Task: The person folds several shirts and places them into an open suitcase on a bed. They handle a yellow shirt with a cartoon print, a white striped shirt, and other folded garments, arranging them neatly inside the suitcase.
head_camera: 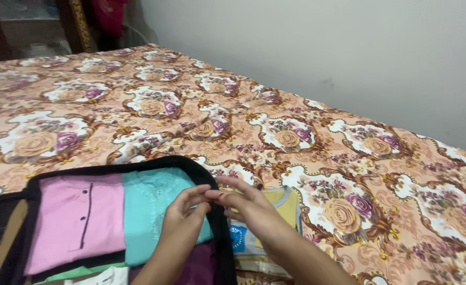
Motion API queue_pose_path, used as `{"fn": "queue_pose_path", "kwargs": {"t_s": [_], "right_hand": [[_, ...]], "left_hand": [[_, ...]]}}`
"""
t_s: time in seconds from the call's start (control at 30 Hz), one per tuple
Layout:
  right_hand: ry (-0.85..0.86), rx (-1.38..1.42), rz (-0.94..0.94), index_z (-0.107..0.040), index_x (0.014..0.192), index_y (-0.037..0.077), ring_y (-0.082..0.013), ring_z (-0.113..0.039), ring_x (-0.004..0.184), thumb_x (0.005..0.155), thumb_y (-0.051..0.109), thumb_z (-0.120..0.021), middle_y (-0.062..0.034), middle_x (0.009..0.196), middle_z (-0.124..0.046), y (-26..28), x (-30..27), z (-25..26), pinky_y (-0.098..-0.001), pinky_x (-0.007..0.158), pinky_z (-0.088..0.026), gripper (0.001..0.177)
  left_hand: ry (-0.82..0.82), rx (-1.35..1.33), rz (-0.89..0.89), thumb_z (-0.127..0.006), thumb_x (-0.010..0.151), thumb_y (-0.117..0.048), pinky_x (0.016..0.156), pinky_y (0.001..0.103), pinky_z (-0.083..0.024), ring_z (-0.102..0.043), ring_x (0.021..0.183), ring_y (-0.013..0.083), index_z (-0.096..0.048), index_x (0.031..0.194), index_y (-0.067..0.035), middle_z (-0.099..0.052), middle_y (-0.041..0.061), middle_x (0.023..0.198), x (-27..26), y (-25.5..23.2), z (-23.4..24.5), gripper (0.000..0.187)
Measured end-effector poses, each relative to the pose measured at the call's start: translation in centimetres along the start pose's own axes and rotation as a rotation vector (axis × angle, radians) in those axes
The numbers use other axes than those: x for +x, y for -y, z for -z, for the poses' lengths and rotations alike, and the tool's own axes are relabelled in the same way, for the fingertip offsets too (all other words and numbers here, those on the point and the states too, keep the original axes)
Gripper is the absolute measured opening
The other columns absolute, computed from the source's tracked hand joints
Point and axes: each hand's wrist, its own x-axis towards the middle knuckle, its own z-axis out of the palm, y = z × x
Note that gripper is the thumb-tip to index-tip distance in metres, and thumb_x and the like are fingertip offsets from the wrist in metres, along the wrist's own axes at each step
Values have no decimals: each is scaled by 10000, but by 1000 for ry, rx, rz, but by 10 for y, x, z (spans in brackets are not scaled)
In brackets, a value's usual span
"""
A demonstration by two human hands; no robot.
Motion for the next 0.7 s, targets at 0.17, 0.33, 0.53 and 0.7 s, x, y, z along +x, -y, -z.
{"fn": "queue_pose_path", "kwargs": {"t_s": [0.17, 0.33, 0.53, 0.7], "right_hand": [[-88, -104, 66, -573, 1417, 160, -164, -669, 1230, 924, 313, -557, -38, 1284, -767, -13, -3, 42, -364, 1049, -480, 517], [-145, -322, 163, -572, 1386, 124, -179, -673, 1195, 926, 294, -609, -62, 1269, -738, -39, -2, 86, -383, 1002, -529, 492], [-146, -906, 179, -599, 1310, 140, -230, -674, 1200, 894, 330, -660, -77, 1294, -712, -71, -2, 121, -390, 963, -536, 462], [-85, -1066, 264, -605, 1333, 135, -326, -649, 1205, 872, 355, -666, -161, 1279, -696, -90, -3, 120, -418, 1025, -497, 514]], "left_hand": [[32, -126, 247, -631, 890, -158, 917, 318, -503, -696, 1066, 175, -657, 1287, -83, -772, 52, 1197, -15, -35, -36, 405], [-42, -443, 623, -546, 959, -357, 955, 337, -464, -666, 1151, 197, -625, 1294, -126, -751, 30, 1217, -20, -44, -58, 415], [201, -43, 282, -639, 901, -235, 973, 312, -495, -645, 1161, 199, -711, 1218, -74, -746, 117, 1216, -32, 28, -69, 363], [219, 227, 276, -676, 824, -200, 954, 344, -500, -651, 1172, 154, -706, 1224, -143, -734, 33, 1223, -49, 60, -76, 406]]}}
